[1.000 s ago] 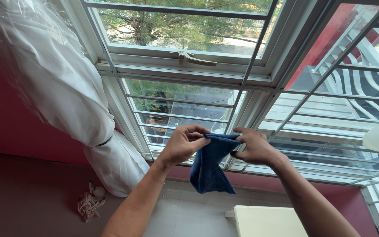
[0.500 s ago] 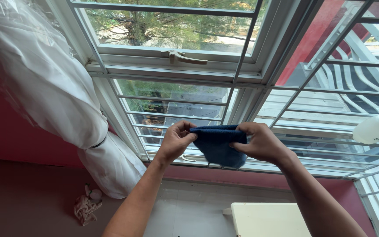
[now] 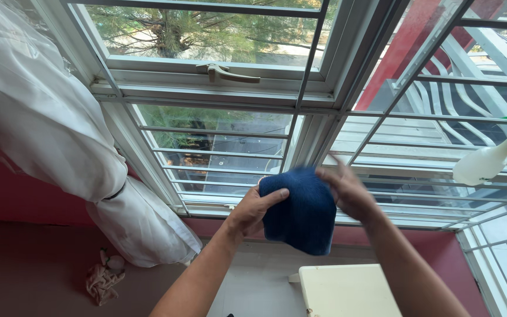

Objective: The person picks up a spray bottle and a cloth, sprays the window glass with the spray bottle, and wipes the glass with the cloth.

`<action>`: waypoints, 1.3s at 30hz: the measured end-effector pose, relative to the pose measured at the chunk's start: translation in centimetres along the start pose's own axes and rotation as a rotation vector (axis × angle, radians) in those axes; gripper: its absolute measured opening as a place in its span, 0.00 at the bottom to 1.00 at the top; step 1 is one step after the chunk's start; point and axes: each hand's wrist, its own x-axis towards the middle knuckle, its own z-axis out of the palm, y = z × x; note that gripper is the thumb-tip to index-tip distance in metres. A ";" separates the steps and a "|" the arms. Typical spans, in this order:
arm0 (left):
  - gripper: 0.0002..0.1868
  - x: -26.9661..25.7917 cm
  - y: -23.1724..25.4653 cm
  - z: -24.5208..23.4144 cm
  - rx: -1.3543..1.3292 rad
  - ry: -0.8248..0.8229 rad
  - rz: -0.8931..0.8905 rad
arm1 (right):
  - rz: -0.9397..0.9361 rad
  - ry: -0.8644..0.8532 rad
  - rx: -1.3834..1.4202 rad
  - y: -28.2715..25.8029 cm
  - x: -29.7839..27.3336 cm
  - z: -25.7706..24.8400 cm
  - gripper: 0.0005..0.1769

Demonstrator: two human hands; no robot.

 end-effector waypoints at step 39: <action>0.46 4.1 -5.6 7.4 0.659 0.110 0.132 | -0.273 -0.121 -0.140 4.2 -4.9 -8.9 0.08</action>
